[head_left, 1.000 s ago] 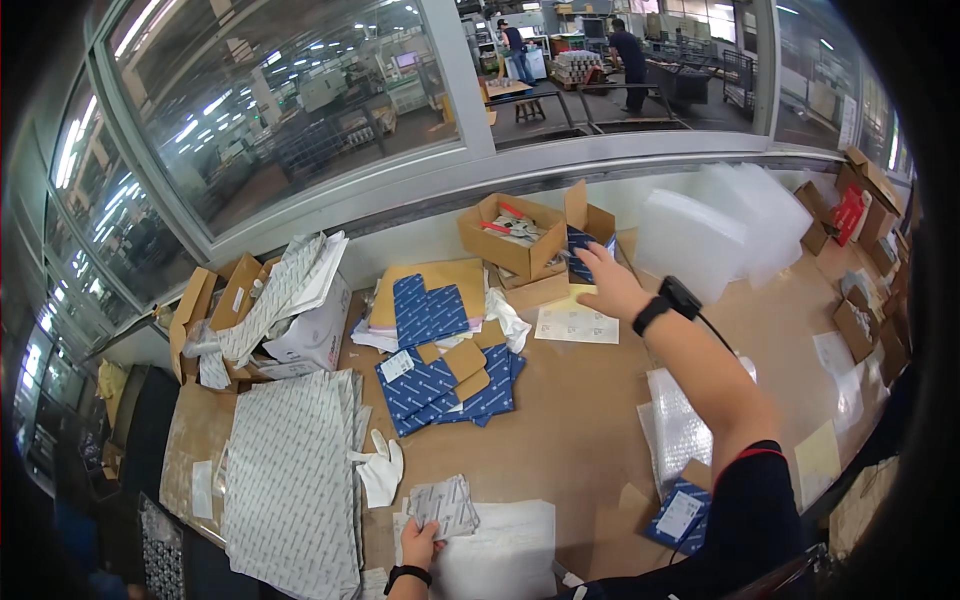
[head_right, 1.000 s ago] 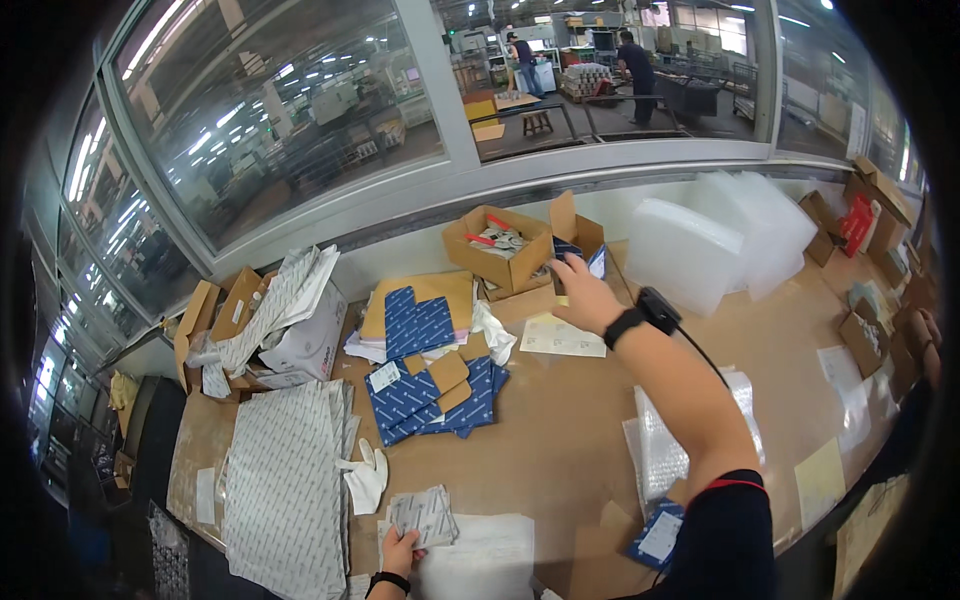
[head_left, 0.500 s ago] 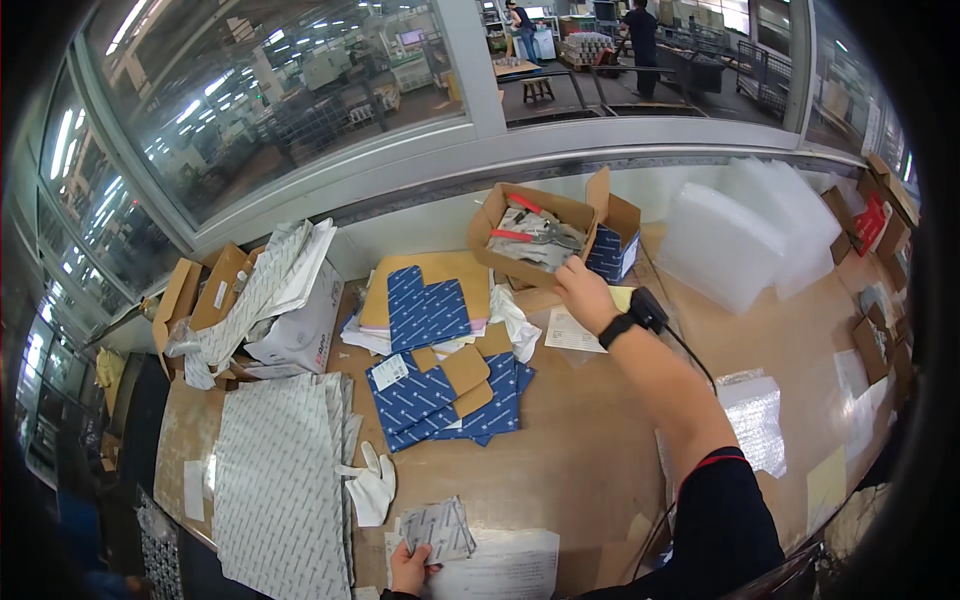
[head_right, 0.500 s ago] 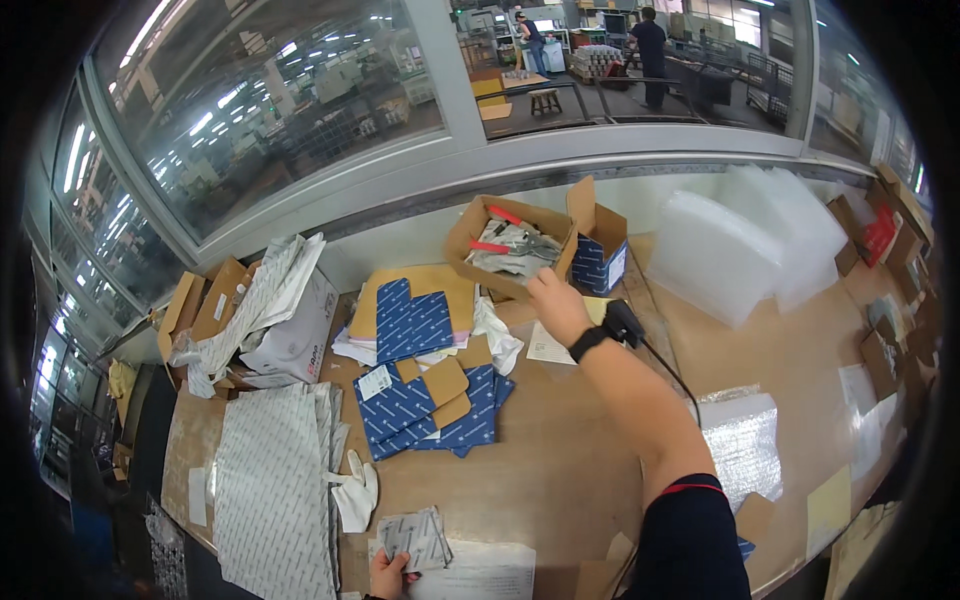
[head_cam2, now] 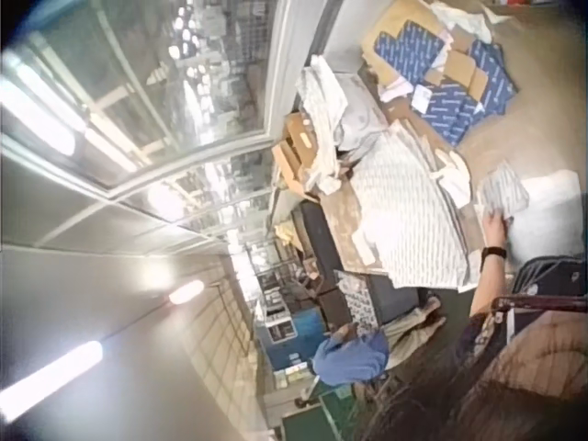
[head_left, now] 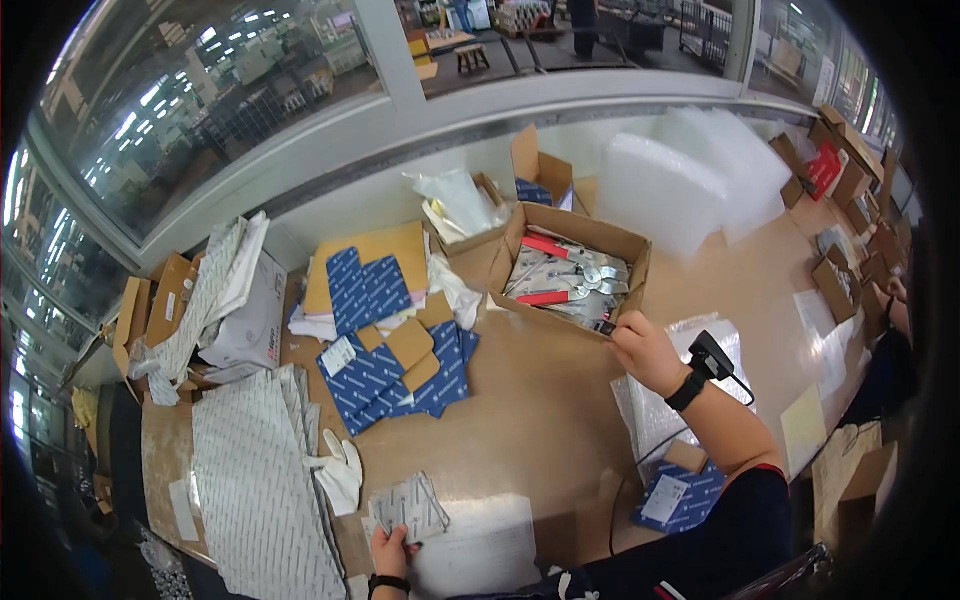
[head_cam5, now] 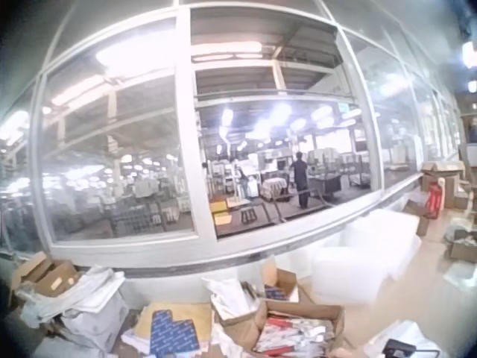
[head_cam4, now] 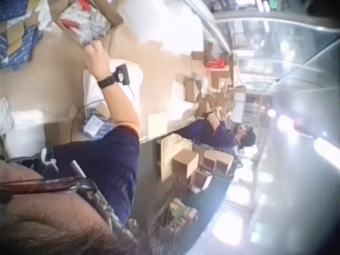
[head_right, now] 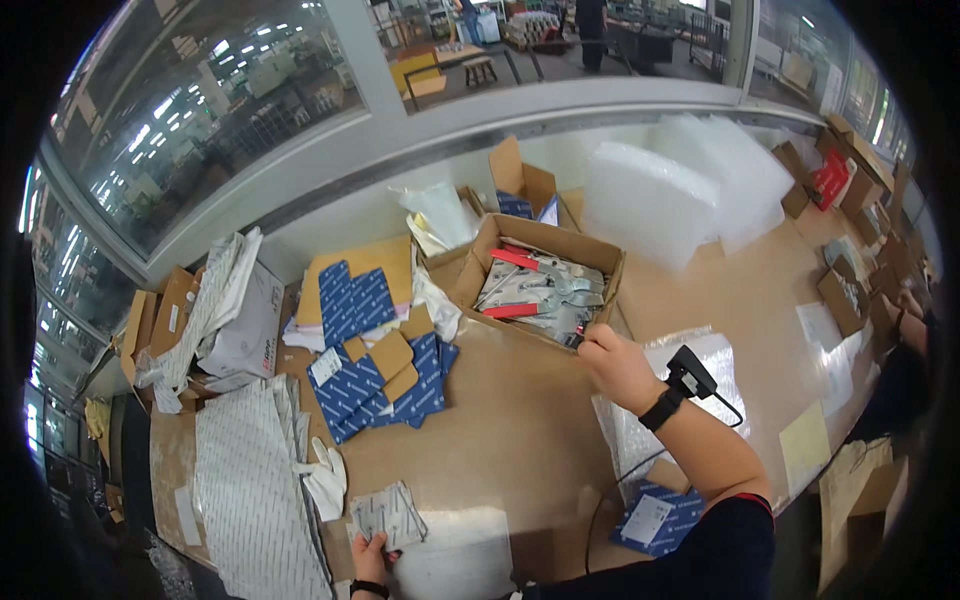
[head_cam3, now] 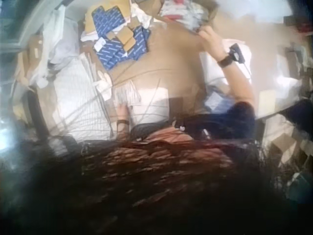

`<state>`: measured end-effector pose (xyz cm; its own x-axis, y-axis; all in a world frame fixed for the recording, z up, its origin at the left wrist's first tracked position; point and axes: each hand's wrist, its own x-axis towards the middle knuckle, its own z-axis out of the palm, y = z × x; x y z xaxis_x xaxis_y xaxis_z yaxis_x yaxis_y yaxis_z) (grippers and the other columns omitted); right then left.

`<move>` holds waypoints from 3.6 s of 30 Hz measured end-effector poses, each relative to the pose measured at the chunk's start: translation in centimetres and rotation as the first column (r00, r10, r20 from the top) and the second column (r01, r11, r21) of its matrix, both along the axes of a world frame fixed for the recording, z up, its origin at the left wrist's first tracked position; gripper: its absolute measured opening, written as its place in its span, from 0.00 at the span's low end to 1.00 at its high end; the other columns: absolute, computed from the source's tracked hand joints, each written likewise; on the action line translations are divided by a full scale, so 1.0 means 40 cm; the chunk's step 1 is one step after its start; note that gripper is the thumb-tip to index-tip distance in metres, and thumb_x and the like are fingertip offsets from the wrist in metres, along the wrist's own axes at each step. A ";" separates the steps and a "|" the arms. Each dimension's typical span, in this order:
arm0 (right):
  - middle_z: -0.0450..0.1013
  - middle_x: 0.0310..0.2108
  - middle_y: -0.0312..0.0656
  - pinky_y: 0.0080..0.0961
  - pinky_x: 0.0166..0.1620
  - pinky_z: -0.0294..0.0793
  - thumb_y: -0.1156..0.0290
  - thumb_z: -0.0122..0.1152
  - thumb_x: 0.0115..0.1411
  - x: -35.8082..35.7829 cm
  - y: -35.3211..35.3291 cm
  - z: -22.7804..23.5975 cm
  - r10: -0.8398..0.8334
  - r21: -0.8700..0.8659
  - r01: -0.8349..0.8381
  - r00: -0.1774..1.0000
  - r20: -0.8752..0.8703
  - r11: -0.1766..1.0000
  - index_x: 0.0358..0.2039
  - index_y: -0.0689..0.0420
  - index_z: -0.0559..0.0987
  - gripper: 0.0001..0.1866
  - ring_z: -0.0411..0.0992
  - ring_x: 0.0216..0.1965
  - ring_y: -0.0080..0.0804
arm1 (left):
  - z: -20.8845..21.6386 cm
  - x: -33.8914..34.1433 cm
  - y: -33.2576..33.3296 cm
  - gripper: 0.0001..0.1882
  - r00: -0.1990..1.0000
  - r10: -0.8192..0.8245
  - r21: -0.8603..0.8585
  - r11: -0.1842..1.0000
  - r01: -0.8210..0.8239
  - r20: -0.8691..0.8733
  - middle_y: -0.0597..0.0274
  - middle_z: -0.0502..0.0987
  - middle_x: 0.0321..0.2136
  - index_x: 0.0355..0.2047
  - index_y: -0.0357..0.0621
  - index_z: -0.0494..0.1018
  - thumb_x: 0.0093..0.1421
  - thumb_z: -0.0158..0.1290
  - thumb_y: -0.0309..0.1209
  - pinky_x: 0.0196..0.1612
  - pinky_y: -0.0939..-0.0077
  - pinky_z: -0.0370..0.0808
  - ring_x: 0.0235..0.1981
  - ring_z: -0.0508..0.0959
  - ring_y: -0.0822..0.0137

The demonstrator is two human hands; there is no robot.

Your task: Organizing and packing small white slips into plastic bags and boxes at a warehouse workstation.

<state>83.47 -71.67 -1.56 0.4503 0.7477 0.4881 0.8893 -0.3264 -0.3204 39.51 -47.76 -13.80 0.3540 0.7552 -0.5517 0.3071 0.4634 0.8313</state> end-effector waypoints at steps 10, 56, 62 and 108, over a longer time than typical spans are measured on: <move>0.64 0.31 0.42 0.31 0.29 0.71 0.75 0.57 0.48 -0.211 -0.073 -0.142 0.069 -0.126 -0.099 0.973 -0.219 0.987 0.26 0.57 0.70 0.06 0.69 0.29 0.42 | 0.024 0.026 0.009 0.05 0.996 -0.070 0.067 0.995 0.067 0.052 0.62 0.74 0.19 0.33 0.40 0.67 0.56 0.48 0.27 0.13 0.84 0.64 0.11 0.69 0.74; 0.71 0.36 0.51 0.29 0.40 0.69 0.59 0.65 0.45 -0.022 0.135 -0.085 -0.036 -0.368 -0.279 0.751 -0.659 0.887 0.47 0.62 0.69 0.31 0.71 0.36 0.41 | 0.003 0.004 0.010 0.05 0.995 -0.057 0.046 0.998 0.053 0.085 0.61 0.74 0.19 0.32 0.40 0.67 0.56 0.49 0.26 0.13 0.84 0.65 0.11 0.70 0.73; 0.70 0.36 0.52 0.34 0.41 0.68 0.65 0.63 0.45 -0.040 0.120 -0.102 -0.001 -0.326 -0.209 0.840 -0.542 0.922 0.46 0.61 0.70 0.27 0.69 0.37 0.46 | 0.000 0.010 0.012 0.05 0.995 -0.056 0.025 0.998 0.054 0.078 0.61 0.74 0.19 0.34 0.40 0.67 0.57 0.49 0.26 0.12 0.85 0.65 0.11 0.70 0.74; 0.66 0.47 0.41 0.43 0.49 0.60 0.71 0.57 0.47 0.290 0.652 -0.133 -0.236 -0.027 0.268 0.889 0.393 0.963 0.49 0.51 0.68 0.25 0.63 0.50 0.41 | 0.006 0.009 0.012 0.06 1.000 0.005 -0.069 0.998 -0.005 0.002 0.60 0.74 0.20 0.34 0.38 0.68 0.54 0.50 0.24 0.13 0.82 0.68 0.11 0.71 0.71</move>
